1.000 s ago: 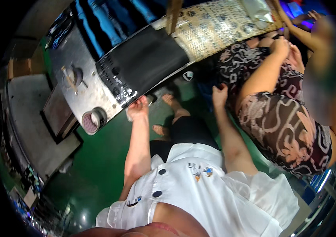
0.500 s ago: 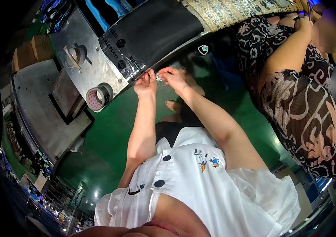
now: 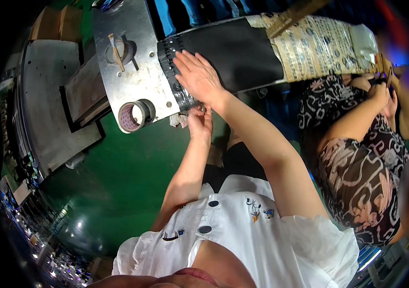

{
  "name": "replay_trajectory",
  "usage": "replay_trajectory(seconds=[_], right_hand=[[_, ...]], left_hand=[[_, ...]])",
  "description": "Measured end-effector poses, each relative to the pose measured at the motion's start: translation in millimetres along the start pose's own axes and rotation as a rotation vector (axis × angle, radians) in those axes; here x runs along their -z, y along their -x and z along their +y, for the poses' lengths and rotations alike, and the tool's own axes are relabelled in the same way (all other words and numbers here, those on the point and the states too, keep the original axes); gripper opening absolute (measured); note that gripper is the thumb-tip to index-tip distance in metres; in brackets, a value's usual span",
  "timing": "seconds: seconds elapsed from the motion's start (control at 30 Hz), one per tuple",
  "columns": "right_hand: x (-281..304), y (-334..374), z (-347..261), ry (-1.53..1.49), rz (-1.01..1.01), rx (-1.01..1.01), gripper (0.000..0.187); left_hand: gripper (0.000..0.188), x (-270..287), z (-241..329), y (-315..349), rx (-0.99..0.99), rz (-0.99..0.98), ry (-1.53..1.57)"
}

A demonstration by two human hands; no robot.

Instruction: The person picks up a roll of tape, moves to a workstation, and applies strips of tape to the edge of a black piece of material, pressing it down by hand.

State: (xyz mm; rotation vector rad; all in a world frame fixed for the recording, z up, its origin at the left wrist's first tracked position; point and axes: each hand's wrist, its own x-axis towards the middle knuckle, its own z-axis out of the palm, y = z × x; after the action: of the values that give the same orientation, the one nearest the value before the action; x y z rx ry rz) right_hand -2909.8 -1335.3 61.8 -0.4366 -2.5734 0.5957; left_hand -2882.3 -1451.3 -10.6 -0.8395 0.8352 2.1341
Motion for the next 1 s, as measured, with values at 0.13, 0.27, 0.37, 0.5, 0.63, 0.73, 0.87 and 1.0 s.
replay_trajectory(seconds=[0.13, 0.27, 0.37, 0.5, 0.63, 0.73, 0.87, 1.0], right_hand=[[-18.1, -25.8, 11.9, 0.19, -0.141, -0.058, 0.054], [-15.1, -27.8, 12.0, 0.241, -0.195, -0.09, 0.059], [-10.6, -41.7, 11.1, 0.208, -0.175, -0.096, 0.055], [-17.3, -66.9, 12.6, 0.232, -0.138, -0.031, 0.048], [-23.0, -68.8, 16.6, 0.192, -0.189, -0.069, 0.05], [-31.2, -70.4, 13.4, 0.21, -0.197, -0.055, 0.053], [-39.2, -76.6, 2.3, 0.202, -0.251, -0.087, 0.057], [-30.3, -81.0, 12.7, 0.013, -0.337, -0.172, 0.059]], left_hand=[[0.018, -5.7, 2.7, 11.0, -0.002, -0.042, -0.006], [0.018, -7.7, 5.4, 19.9, -0.011, -0.072, 0.045], [0.02, -7.1, 9.4, 24.5, 0.019, -0.102, 0.114], [0.024, -10.2, 9.2, 26.4, -0.026, -0.037, -0.069], [0.028, -11.8, 8.4, 30.8, -0.046, -0.035, -0.063], [0.029, -12.0, 8.3, 31.0, -0.05, -0.072, -0.059], [0.028, -13.7, 9.0, 31.8, -0.075, -0.083, -0.06], [0.027, -15.7, 10.0, 32.7, -0.047, -0.07, -0.066]])
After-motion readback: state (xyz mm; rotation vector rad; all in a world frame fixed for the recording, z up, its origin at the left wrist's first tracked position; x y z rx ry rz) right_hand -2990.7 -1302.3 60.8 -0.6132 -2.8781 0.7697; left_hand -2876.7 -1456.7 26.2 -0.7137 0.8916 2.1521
